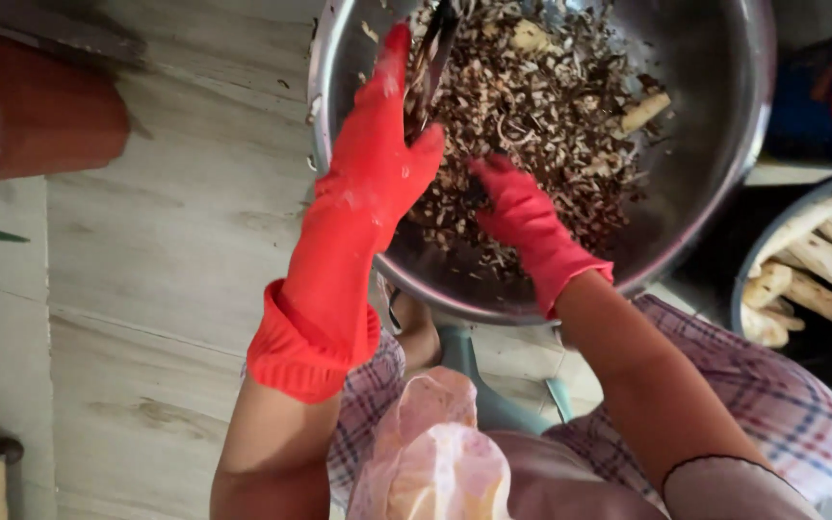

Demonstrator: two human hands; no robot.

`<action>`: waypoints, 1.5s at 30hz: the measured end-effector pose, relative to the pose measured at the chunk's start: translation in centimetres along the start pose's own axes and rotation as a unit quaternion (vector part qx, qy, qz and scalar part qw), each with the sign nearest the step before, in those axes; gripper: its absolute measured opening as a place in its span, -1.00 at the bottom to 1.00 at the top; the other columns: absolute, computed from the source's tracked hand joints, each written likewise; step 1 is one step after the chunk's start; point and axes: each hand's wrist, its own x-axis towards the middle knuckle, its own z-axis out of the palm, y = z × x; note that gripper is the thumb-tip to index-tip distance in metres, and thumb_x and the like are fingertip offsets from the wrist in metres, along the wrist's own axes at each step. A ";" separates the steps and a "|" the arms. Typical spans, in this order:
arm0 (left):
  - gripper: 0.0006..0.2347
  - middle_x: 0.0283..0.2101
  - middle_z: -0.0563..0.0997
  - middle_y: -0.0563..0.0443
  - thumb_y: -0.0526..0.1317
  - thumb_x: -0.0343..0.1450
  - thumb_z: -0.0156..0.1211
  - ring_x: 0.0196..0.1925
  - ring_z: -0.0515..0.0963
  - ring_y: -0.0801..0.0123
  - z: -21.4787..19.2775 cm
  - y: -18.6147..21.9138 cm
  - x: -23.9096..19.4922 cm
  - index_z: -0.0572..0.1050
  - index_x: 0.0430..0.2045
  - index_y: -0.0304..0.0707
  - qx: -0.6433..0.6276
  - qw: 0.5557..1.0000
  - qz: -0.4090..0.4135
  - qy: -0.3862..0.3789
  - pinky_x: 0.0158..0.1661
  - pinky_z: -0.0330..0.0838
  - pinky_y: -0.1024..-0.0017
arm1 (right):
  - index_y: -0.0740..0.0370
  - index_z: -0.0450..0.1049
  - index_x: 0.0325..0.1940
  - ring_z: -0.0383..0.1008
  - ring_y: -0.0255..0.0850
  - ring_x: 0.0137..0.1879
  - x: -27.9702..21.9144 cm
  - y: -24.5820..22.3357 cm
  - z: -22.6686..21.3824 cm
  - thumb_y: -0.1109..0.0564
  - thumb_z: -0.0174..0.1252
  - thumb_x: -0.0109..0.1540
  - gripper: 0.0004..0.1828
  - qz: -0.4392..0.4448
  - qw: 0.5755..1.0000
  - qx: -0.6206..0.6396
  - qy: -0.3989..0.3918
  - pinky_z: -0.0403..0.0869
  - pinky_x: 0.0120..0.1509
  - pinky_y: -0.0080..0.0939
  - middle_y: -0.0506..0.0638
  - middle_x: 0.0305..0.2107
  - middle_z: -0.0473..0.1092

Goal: The person sits on the floor and peels long, white root vegetables using a peeler. The peels fall into a large metal bowl placed between their legs, while the peeled vegetables are placed into a black bowl to the right.

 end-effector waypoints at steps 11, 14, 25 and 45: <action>-0.57 0.26 0.53 -0.18 -0.36 0.50 0.04 0.13 0.64 0.13 -2.4 0.2 -1.2 0.22 0.32 -0.26 0.026 0.999 0.014 0.033 0.12 0.51 0.34 | 0.18 0.48 -0.05 0.53 0.24 -0.14 -1.3 0.7 3.2 -0.12 0.20 0.16 -0.59 0.116 0.965 -0.115 -0.205 0.48 -0.08 0.15 0.16 -0.19 0.54; -0.54 0.34 0.47 -0.26 -0.37 0.50 0.04 0.35 0.54 -0.03 -2.5 0.7 -1.2 0.18 0.35 -0.26 0.012 0.999 0.025 0.031 0.26 0.45 0.28 | 0.18 0.48 0.16 0.52 0.12 -0.05 2.4 -4.1 2.4 -0.02 0.23 0.19 -0.52 0.030 0.987 -0.108 -0.114 0.52 -0.01 0.04 0.14 -0.08 0.50; -0.54 0.33 0.48 -0.22 -0.29 0.51 0.08 0.34 0.50 -0.07 -3.1 2.6 -1.5 0.20 0.35 -0.27 0.050 0.998 0.016 0.033 0.25 0.42 0.21 | 0.05 0.50 -0.02 0.44 0.13 -0.03 5.6 -6.6 8.5 0.04 0.26 0.00 -0.55 -0.085 0.976 -0.122 -0.156 0.41 0.04 0.12 0.02 -0.09 0.50; -0.64 -0.13 0.49 -0.09 -0.27 0.45 0.19 -0.28 0.52 0.19 -0.5 5.3 -3.5 0.44 0.18 -0.02 0.093 0.985 0.112 0.087 -0.25 0.44 0.36 | 0.09 0.48 0.17 0.52 -0.32 -0.06 -3.6 -3.7 -5.4 0.12 0.26 0.25 -0.62 0.346 0.792 0.493 0.104 0.46 -0.03 -0.33 -0.12 -0.09 0.53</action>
